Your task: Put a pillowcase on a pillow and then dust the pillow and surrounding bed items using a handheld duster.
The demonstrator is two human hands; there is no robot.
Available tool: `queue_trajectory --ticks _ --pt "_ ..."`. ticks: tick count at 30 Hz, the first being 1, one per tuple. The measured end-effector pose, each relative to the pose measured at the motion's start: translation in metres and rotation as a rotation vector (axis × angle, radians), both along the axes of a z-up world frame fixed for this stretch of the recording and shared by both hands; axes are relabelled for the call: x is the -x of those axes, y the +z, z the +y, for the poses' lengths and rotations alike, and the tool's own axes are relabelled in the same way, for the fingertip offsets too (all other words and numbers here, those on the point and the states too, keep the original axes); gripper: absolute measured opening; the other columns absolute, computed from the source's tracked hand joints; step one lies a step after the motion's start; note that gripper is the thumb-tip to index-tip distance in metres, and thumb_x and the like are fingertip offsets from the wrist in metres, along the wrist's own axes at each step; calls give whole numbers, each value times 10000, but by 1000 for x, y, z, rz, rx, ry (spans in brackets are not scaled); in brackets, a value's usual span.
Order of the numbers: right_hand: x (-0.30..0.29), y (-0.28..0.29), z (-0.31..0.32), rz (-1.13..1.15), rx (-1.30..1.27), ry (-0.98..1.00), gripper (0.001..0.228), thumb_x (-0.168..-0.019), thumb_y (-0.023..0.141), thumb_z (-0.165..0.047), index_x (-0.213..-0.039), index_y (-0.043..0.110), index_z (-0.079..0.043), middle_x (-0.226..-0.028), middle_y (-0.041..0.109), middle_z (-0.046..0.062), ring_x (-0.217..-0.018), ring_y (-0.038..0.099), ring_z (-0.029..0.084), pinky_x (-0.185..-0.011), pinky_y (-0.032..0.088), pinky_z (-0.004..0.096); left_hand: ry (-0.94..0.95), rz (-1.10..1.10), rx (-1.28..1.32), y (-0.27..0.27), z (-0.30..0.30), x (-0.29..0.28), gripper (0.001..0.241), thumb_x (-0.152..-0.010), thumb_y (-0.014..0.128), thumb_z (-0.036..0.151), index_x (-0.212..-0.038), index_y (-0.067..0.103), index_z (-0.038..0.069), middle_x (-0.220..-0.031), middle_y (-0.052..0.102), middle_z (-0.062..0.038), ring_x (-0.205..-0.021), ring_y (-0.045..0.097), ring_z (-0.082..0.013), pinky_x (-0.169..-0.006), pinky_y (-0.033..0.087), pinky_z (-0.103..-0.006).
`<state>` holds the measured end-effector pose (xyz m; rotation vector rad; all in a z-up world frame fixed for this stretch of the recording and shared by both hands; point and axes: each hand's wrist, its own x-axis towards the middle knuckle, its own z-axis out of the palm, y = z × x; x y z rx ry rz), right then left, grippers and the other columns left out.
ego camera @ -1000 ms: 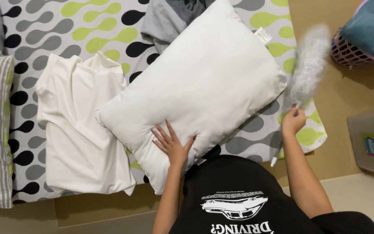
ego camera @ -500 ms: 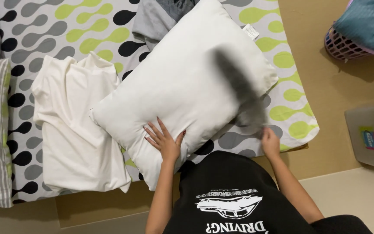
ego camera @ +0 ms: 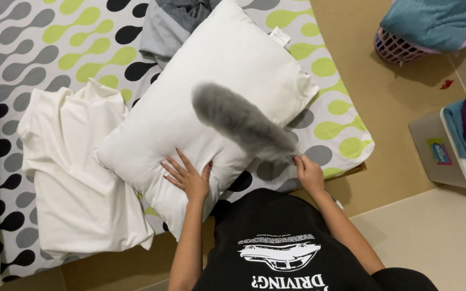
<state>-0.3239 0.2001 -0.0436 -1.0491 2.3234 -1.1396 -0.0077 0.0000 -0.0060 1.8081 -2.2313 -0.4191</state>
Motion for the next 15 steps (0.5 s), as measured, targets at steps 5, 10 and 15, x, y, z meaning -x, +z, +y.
queue_trajectory --ticks 5,10,15 --pt "50 -89 58 74 -195 -242 447 -1090 490 -372 -980 692 11 -859 667 293 -795 623 524 -686 478 562 -2 -32 21 -16 -1 -1 1094 -932 589 652 -1654 0 79 -1668 -136 -315 -1525 -167 -527 -1176 -79 -706" --pt "75 -101 79 36 -261 -643 520 -1116 497 -401 -906 698 30 -818 693 272 -793 671 463 -705 483 545 -10 -40 95 -21 -1 2 979 -1019 561 520 -1646 12 6 -1658 -109 -359 -1510 -157 -572 -1156 -83 -734" --pt "-4 -32 25 127 26 -341 386 -1100 529 -307 -935 630 27 -793 651 259 -718 630 450 -647 467 525 -13 6 120 -18 7 0 956 -1025 568 487 -1647 29 1 -1666 -81 -359 -1521 -128 -573 -1159 -70 -742"
